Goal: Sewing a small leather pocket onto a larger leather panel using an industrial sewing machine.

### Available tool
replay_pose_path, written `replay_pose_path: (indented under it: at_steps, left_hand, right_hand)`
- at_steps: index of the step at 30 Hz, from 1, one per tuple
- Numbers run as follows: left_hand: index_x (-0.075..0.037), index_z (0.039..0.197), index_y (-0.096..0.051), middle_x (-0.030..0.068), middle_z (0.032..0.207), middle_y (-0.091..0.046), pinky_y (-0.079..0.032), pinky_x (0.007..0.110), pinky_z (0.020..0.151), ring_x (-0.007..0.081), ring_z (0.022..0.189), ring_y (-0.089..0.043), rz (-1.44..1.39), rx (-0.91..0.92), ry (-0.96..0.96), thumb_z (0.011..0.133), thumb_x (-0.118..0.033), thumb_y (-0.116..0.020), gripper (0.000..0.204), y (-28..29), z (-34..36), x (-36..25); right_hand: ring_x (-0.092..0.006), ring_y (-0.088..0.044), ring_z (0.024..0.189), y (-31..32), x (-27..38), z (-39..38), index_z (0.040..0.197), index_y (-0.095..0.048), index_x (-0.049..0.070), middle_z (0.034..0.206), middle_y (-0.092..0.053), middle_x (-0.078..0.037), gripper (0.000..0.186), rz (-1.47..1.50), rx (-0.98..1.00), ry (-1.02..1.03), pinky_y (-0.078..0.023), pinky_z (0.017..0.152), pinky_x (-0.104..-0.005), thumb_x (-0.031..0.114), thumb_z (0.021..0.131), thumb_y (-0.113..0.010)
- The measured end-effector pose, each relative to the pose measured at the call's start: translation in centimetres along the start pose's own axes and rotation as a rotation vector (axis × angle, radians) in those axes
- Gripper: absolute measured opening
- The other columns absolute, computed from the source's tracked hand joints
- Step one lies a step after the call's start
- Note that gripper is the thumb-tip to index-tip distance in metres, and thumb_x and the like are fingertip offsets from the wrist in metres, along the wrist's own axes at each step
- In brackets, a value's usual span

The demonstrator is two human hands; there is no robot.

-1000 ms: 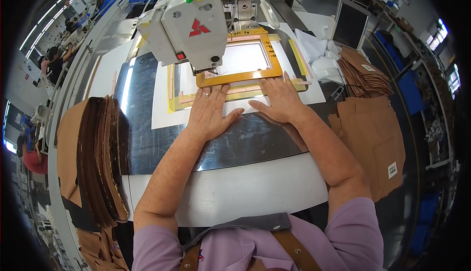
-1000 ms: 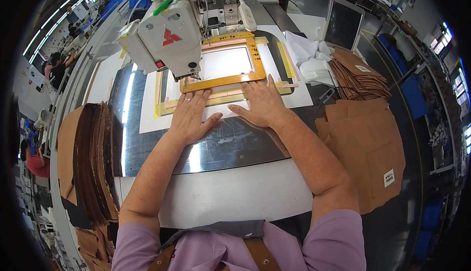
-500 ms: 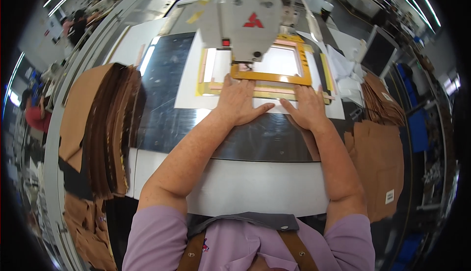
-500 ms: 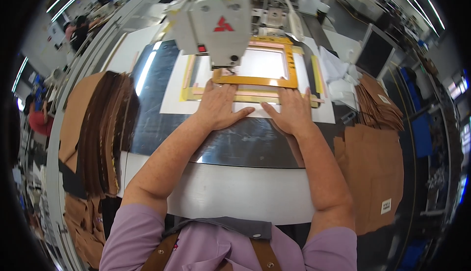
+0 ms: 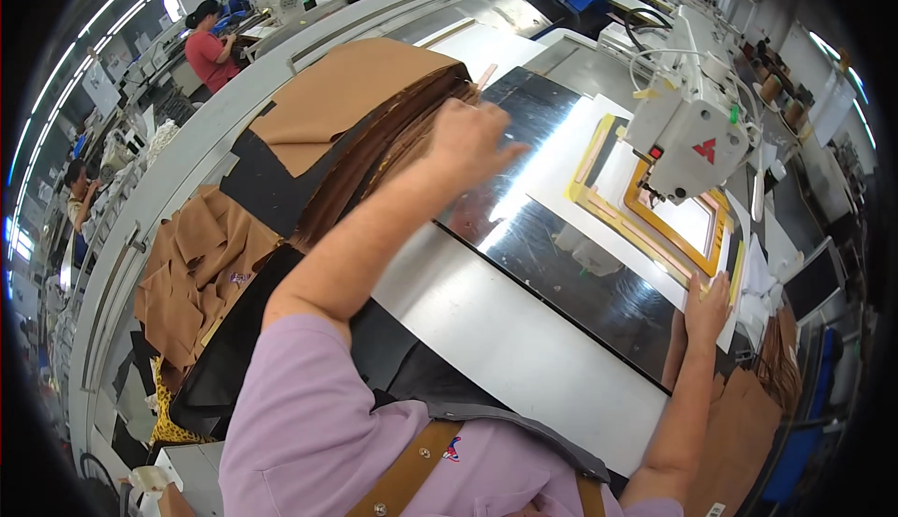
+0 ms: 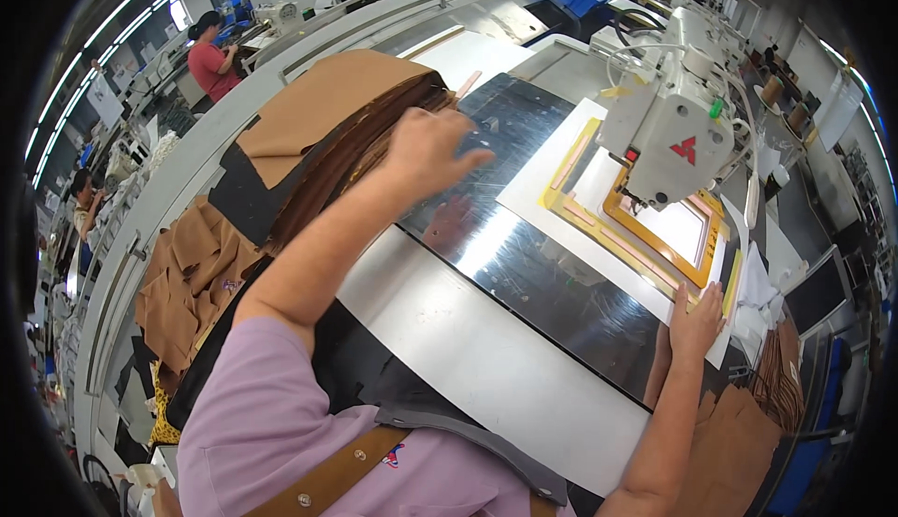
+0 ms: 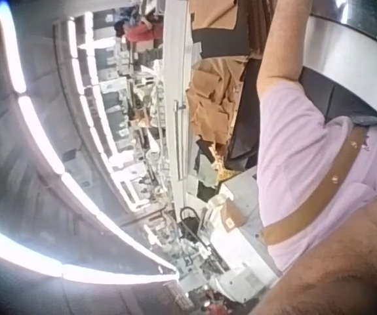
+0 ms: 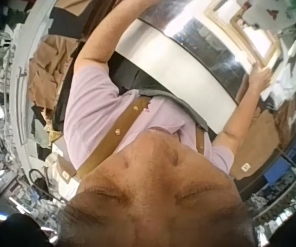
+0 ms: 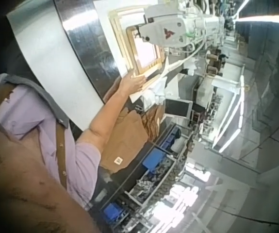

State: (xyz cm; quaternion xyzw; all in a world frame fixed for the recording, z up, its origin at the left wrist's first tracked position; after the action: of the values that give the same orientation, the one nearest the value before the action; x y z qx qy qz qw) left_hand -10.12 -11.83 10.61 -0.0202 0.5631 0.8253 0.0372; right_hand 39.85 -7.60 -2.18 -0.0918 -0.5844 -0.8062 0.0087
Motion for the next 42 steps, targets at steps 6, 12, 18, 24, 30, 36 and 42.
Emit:
replay_pose_path:
  at_steps: [6, 12, 18, 24, 30, 36, 42]
  left_hand:
    - [-0.005, 0.101, -0.078, 0.013, 0.094, -0.075, -0.056, 0.036, 0.082, 0.0244, 0.094, -0.072, -0.127, 0.019, 0.46, 0.08, -0.04, -0.085, 0.042, 9.6, -8.1, 18.6]
    - [-0.008, 0.104, -0.08, 0.0089, 0.09, -0.074, -0.055, 0.032, 0.077, 0.016, 0.085, -0.069, -0.329, 0.043, 0.341, 0.08, -0.031, -0.086, 0.034, 8.9, -12.2, 23.4]
    - [-0.011, 0.101, -0.081, 0.0116, 0.09, -0.076, -0.055, 0.037, 0.079, 0.0234, 0.085, -0.072, -0.252, 0.031, 0.438, 0.083, -0.024, -0.082, 0.022, 8.3, -10.1, 25.6]
    - [-0.003, 0.105, -0.074, 0.0106, 0.083, -0.075, -0.054, 0.034, 0.075, 0.0196, 0.076, -0.07, -0.177, -0.6, 0.269, 0.096, -0.017, -0.067, 0.018, 11.7, -4.0, 19.8]
    - [-0.006, 0.094, -0.072, 0.0078, 0.086, -0.076, -0.058, 0.036, 0.075, 0.025, 0.081, -0.075, -0.581, -0.423, -0.466, 0.093, -0.008, -0.067, 0.006, 13.3, -2.5, -5.6]
    - [-0.013, 0.097, -0.068, 0.0041, 0.091, -0.064, -0.052, 0.042, 0.069, 0.0287, 0.08, -0.066, -0.692, -0.008, -0.97, 0.079, -0.011, -0.069, 0.019, 12.9, -13.4, -17.7]
    - [-0.01, 0.101, -0.071, 0.0034, 0.089, -0.072, -0.052, 0.038, 0.069, 0.028, 0.082, -0.07, -0.659, 0.354, -0.742, 0.088, -0.013, -0.074, 0.014, 4.1, -15.9, -11.6]
  right_hand:
    - [-0.0391, -0.039, 0.146, 0.2, -0.2, 0.2, 0.148, -0.045, -0.003, 0.157, -0.042, -0.024, 0.07, -0.018, -0.057, 0.03, -0.025, 0.121, -0.0556, 0.049, 0.103, -0.053]
    - [-0.0405, -0.041, 0.144, -0.2, -0.4, 0.3, 0.145, -0.05, -0.003, 0.156, -0.044, -0.023, 0.064, 0.026, -0.067, 0.055, -0.027, 0.12, -0.0555, 0.045, 0.103, -0.055]
    - [-0.0417, -0.04, 0.144, 1.1, -0.7, 0.2, 0.141, -0.056, -0.001, 0.156, -0.044, -0.022, 0.057, 0.027, -0.1, 0.088, -0.03, 0.117, -0.0577, 0.041, 0.103, -0.056]
    - [-0.0294, -0.059, 0.119, 1.7, 2.5, -1.6, 0.133, -0.062, 0.001, 0.136, -0.06, -0.014, 0.042, 0.465, -0.032, 0.201, -0.048, 0.099, -0.0435, 0.03, 0.103, -0.061]
    - [-0.0156, -0.065, 0.105, 3.6, 22.8, -12.1, 0.134, -0.06, 0.001, 0.122, -0.066, -0.009, 0.038, 1.372, 0.855, 0.21, -0.055, 0.087, -0.0308, 0.028, 0.108, -0.054]
    - [-0.0224, -0.062, 0.117, 2.8, 19.6, -15.6, 0.146, -0.046, 0.001, 0.133, -0.06, -0.012, 0.048, 1.753, 0.952, 0.143, -0.053, 0.099, -0.0378, 0.034, 0.111, -0.044]
    - [-0.0247, -0.066, 0.114, 3.6, 13.0, -9.8, 0.149, -0.042, 0.002, 0.131, -0.062, -0.016, 0.058, 1.856, 0.799, -0.234, -0.055, 0.098, -0.0396, 0.045, 0.11, -0.042]
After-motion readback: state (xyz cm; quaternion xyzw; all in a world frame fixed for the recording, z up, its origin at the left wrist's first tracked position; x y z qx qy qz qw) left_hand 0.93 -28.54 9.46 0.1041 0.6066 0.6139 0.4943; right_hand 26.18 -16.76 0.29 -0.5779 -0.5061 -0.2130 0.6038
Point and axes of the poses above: each hand's wrist, its own z-axis towards the middle knuckle, its own y-axis out of the back of the hand, x = y × z, the point moved 7 cm from there along z, towards the middle knuckle
